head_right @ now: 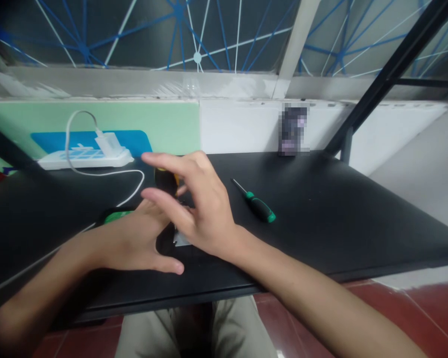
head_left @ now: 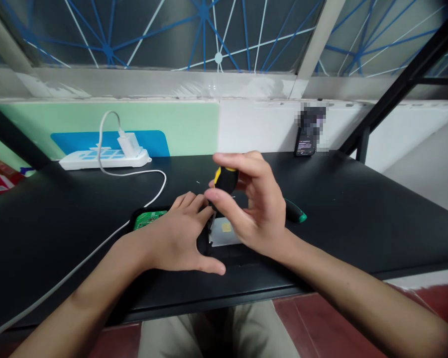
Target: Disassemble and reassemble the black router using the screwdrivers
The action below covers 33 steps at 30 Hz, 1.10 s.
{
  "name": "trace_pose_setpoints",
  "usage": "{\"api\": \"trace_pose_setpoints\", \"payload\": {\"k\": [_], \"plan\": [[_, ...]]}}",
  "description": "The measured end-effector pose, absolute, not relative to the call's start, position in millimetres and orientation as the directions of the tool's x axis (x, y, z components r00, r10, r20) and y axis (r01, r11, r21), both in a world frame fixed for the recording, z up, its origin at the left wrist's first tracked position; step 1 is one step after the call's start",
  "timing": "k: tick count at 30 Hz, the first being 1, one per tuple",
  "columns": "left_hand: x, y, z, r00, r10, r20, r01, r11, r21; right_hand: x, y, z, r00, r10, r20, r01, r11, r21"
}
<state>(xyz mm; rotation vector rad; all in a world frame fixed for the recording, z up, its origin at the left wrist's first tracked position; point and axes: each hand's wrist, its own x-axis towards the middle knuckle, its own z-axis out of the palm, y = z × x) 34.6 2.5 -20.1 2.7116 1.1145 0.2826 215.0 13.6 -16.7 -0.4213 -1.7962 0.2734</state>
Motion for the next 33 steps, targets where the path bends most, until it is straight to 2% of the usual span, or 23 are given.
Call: {"api": "trace_pose_setpoints", "payload": {"k": [4, 10, 17, 22, 27, 33], "plan": [[35.7, 2.3, -16.1, 0.7, 0.713, 0.028, 0.691, -0.687, 0.224, 215.7, 10.0, -17.7, -0.239, 0.519, 0.821, 0.109, 0.854, -0.509], [35.6, 3.2, -16.9, 0.715, 0.696, 0.063, 0.665, -0.704, 0.249, 217.6, 11.4, -19.0, -0.17, 0.536, 0.827, 0.098, 0.844, -0.527], [36.3, 3.3, -15.6, 0.706, 0.707, 0.037, 0.685, -0.695, 0.218, 231.8, 36.2, -11.6, 0.088, 0.549, 0.831, 0.15, 0.817, -0.556], [35.1, 3.3, -16.0, 0.7, 0.714, 0.028, 0.691, -0.686, 0.228, 250.1, 62.6, -16.1, 0.124, 0.506, 0.854, 0.219, 0.825, -0.521], [34.3, 3.5, -15.4, 0.692, 0.721, 0.035, 0.692, -0.676, 0.254, 255.5, 73.5, -22.8, 0.14, 0.537, 0.832, 0.207, 0.806, -0.555], [36.6, 5.1, -15.0, 0.653, 0.745, 0.137, 0.704, -0.664, 0.251, 250.7, 73.3, -28.9, 0.118, 0.581, 0.805, 0.191, 0.782, -0.593]]}}
